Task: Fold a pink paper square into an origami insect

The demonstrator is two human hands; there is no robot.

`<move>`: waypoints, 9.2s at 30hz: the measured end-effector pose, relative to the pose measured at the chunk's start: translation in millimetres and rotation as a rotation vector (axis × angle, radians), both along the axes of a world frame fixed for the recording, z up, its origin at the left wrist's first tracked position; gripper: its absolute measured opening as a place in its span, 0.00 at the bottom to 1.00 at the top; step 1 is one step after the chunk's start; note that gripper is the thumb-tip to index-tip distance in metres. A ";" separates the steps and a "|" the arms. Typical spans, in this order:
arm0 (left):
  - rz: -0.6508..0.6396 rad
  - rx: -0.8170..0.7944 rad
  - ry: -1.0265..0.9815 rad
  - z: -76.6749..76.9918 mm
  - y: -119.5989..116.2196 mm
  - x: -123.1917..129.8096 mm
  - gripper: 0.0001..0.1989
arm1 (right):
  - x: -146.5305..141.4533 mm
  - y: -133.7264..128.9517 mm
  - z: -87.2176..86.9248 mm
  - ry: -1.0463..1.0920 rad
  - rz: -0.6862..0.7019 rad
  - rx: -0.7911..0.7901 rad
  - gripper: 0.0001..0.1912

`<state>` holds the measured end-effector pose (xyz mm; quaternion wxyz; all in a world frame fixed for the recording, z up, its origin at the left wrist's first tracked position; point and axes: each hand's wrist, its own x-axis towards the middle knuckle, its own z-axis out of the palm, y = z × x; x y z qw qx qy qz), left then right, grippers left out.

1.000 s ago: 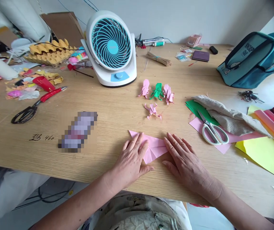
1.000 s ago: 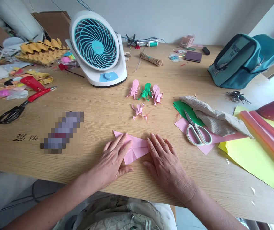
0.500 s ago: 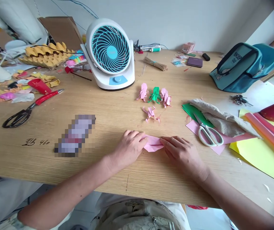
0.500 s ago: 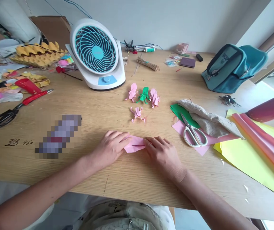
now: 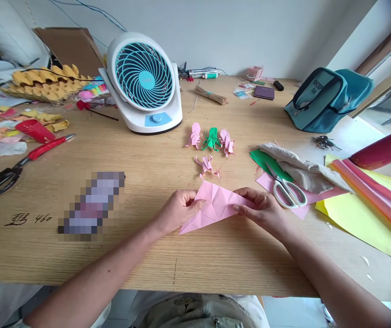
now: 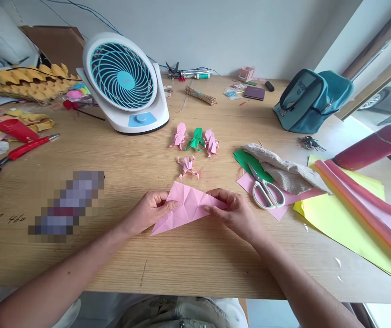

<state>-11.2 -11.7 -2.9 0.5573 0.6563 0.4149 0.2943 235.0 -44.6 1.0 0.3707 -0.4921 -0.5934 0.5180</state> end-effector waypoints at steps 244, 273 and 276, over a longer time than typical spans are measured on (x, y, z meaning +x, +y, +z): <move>-0.064 0.392 0.112 -2.0 -25.8 13.7 0.12 | -23.1 -15.1 -6.2 0.041 -0.021 -0.022 0.18; -0.086 0.380 0.174 -5.1 -22.3 8.5 0.13 | -18.9 -10.6 -16.8 0.081 -0.027 0.062 0.12; -0.114 0.385 0.181 -7.1 -22.4 8.5 0.13 | -20.5 -11.1 -17.8 0.085 -0.008 0.035 0.13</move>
